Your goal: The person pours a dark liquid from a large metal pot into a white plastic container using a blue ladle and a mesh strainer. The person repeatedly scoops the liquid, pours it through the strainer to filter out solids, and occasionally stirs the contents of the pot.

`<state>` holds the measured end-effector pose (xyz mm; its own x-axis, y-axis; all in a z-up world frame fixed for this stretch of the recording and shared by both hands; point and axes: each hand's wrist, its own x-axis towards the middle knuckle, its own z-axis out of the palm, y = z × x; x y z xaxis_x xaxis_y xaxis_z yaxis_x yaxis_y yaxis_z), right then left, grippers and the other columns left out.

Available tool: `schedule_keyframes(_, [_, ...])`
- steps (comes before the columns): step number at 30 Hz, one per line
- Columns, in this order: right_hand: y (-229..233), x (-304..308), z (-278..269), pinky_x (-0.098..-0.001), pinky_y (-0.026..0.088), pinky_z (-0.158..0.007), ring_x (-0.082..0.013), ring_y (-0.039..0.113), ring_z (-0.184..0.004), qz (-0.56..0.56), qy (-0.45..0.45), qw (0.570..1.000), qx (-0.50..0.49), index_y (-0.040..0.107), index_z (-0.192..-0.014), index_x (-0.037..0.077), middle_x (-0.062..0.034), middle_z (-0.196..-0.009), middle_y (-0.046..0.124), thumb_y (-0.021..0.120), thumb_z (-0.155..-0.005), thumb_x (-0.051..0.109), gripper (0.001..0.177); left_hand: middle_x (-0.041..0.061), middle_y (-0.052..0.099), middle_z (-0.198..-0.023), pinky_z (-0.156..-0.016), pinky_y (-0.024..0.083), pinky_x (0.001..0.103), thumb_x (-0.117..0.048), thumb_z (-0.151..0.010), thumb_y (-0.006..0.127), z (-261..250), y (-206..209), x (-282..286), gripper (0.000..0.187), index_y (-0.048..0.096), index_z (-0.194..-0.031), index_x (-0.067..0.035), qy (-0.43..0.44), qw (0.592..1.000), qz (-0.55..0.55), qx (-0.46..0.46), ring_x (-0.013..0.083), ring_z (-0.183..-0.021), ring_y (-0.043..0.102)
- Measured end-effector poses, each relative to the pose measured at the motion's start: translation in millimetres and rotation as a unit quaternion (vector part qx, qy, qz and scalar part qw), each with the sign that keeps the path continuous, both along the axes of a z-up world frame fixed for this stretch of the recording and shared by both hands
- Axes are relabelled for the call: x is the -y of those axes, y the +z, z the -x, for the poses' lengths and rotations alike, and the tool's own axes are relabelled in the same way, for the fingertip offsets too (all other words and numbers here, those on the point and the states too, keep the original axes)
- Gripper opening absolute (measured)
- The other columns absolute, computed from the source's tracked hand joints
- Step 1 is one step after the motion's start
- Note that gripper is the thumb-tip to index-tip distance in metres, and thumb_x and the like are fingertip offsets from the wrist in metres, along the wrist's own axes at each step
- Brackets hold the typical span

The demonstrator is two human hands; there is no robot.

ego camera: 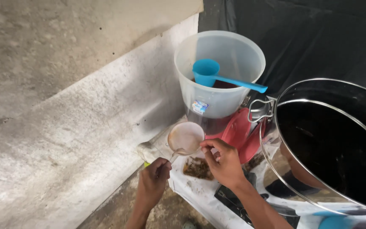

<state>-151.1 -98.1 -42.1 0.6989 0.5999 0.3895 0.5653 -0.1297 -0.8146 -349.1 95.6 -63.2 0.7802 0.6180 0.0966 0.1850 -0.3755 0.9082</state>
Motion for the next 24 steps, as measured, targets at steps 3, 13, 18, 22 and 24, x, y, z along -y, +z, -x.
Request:
schedule_keyframes(3, [45.0, 3.9, 3.4, -0.0342, 0.069, -0.086, -0.0111, 0.088, -0.105, 0.001, 0.004, 1.000, 0.025, 0.087, -0.131, 0.021, 0.0059, -0.121, 0.094, 0.077, -0.108, 0.020, 0.025, 0.001, 0.053, -0.068, -0.063, 0.029, 0.036, -0.020, -0.115, 0.076, 1.9, 56.3, 1.4, 0.027, 0.081, -0.090, -0.008, 0.021, 0.999, 0.049, -0.007, 0.0112, -0.063, 0.042])
schedule_keyframes(13, [190.7, 10.9, -24.0, -0.0271, 0.063, -0.074, -0.0073, 0.075, -0.069, -0.003, -0.098, 0.991, 0.089, 0.077, -0.152, 0.022, 0.0107, -0.104, 0.087, 0.081, -0.105, 0.018, 0.047, 0.003, 0.061, -0.066, -0.053, 0.035, 0.035, -0.013, -0.113, 0.076, -10.5, 171.0, -30.1, 0.022, 0.087, -0.097, -0.004, -0.022, 0.994, 0.046, 0.096, 0.0136, -0.057, 0.048])
schedule_keyframes(18, [213.0, 1.5, -99.3, -0.0582, 0.071, -0.079, -0.0357, 0.084, -0.108, 0.213, -0.303, 0.899, 0.234, 0.090, -0.126, 0.020, -0.0042, -0.114, 0.085, 0.085, -0.104, 0.043, 0.033, 0.007, 0.058, -0.058, -0.053, 0.046, 0.029, -0.007, -0.109, 0.075, -37.6, 206.7, -41.2, 0.019, 0.087, -0.095, -0.001, -0.029, 0.983, 0.005, 0.183, 0.0132, -0.052, 0.053])
schedule_keyframes(22, [217.7, -15.1, -126.2, -0.0642, 0.070, -0.095, -0.0427, 0.083, -0.120, 0.350, -0.261, 0.881, 0.179, 0.092, -0.135, 0.020, -0.0116, -0.126, 0.086, 0.082, -0.107, 0.046, 0.039, 0.006, 0.064, -0.063, -0.057, 0.047, 0.031, -0.014, -0.109, 0.076, -68.7, 227.9, -42.4, 0.022, 0.089, -0.094, -0.005, -0.014, 0.987, -0.039, 0.158, 0.0128, -0.060, 0.058])
schedule_keyframes(24, [218.4, -22.4, -133.8, -0.0602, 0.071, -0.095, -0.0426, 0.088, -0.113, 0.416, -0.259, 0.851, 0.190, 0.095, -0.128, 0.014, -0.0154, -0.117, 0.091, 0.083, -0.108, 0.045, 0.039, 0.008, 0.064, -0.065, -0.059, 0.049, 0.033, -0.013, -0.112, 0.071, -91.7, 220.5, -48.1, 0.024, 0.086, -0.096, -0.004, -0.019, 0.983, -0.058, 0.176, 0.0155, -0.060, 0.060])
